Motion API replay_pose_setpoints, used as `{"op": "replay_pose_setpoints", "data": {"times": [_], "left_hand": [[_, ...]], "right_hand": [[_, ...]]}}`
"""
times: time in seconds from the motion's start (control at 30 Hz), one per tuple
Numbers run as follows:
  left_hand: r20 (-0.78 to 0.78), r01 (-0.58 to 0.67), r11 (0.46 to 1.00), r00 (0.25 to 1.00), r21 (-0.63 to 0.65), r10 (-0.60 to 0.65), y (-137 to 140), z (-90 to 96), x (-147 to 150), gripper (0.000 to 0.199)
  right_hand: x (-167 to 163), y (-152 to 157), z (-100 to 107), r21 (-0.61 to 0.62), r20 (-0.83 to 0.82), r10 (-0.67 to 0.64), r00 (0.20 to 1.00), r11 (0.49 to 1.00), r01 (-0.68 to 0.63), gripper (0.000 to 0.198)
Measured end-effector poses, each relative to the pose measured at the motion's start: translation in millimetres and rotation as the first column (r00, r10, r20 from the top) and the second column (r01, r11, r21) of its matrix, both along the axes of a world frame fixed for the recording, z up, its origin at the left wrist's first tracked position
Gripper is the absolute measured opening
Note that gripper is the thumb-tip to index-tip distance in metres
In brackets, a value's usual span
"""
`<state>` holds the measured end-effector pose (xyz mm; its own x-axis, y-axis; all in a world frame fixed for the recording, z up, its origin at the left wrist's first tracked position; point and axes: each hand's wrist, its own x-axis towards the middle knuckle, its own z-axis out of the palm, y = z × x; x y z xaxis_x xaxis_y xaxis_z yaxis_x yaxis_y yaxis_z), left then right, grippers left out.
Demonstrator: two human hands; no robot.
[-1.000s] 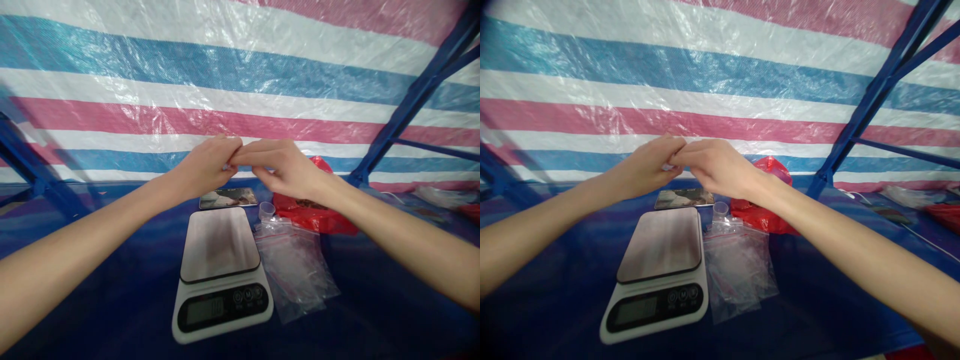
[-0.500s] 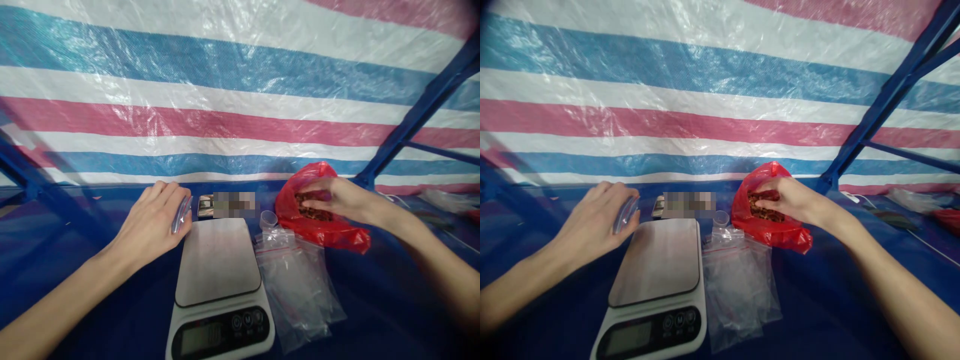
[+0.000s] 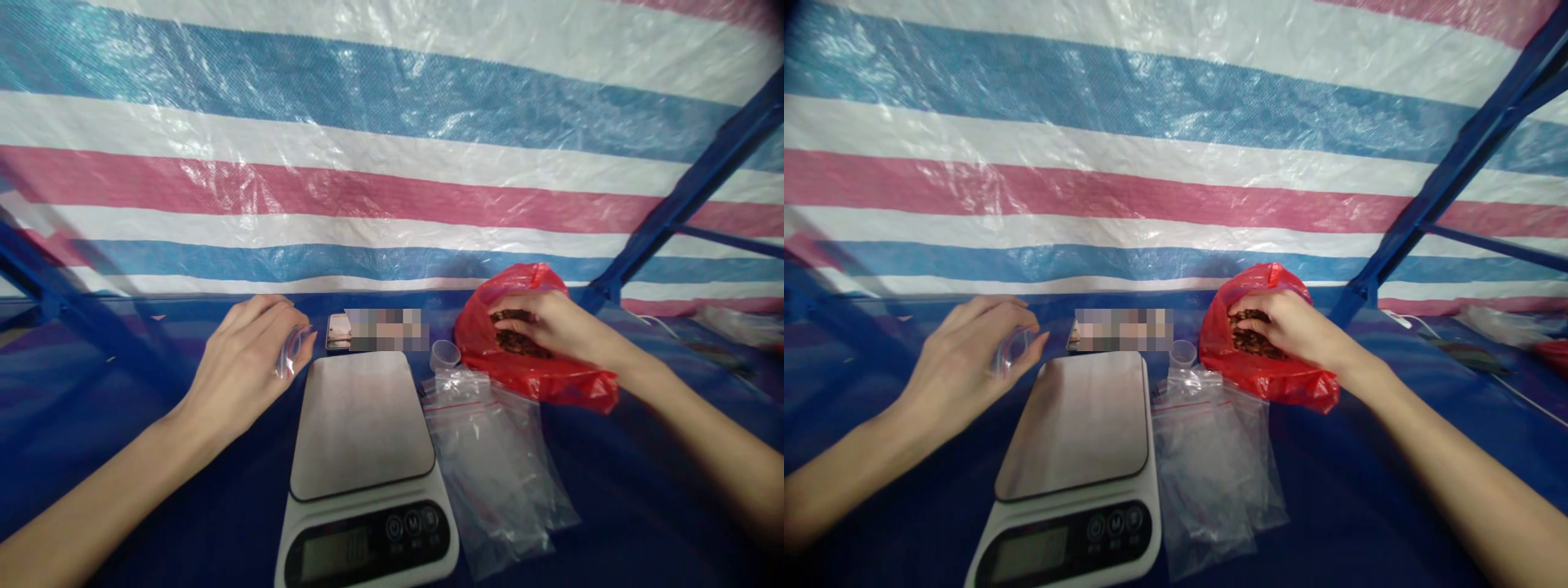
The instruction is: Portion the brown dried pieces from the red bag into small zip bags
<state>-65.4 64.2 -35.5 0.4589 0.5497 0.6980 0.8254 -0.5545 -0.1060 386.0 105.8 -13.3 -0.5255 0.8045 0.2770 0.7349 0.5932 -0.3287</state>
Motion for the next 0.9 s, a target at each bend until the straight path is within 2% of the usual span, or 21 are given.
{"op": "replay_pose_setpoints", "data": {"times": [0.2,0.4,0.53,0.73,0.8,0.9], "left_hand": [[0.095,-0.066,0.984,0.992,-0.166,0.082,-1.2,0.3,3.9,0.017],[0.165,-0.052,0.958,0.981,-0.281,0.101,0.1,1.3,7.8,0.021],[0.203,-0.030,0.952,0.974,-0.305,0.096,-0.3,5.9,9.3,0.021],[0.255,-0.004,0.953,0.963,-0.301,0.084,-0.7,19.6,17.2,0.017],[0.299,0.017,0.951,0.951,-0.308,0.080,1.9,27.8,26.3,0.014],[0.356,0.079,0.944,0.933,-0.320,0.043,10.1,42.0,47.0,0.011]], "right_hand": [[-7.7,-10.7,13.1,0.105,-0.046,-0.084,0.995,0.991,0.088,0.024],[-18.7,-23.6,25.5,0.157,-0.045,-0.075,0.996,0.984,0.081,0.020],[-20.8,-28.2,33.9,0.138,-0.060,-0.089,0.994,0.986,0.096,0.017],[-21.8,-35.3,48.6,0.018,-0.172,-0.113,0.979,0.993,0.118,0.025],[-30.6,-39.2,56.0,-0.019,-0.236,-0.117,0.965,0.993,0.116,0.033],[-55.5,-41.2,70.0,0.005,-0.277,-0.060,0.959,0.998,0.064,0.038]]}}
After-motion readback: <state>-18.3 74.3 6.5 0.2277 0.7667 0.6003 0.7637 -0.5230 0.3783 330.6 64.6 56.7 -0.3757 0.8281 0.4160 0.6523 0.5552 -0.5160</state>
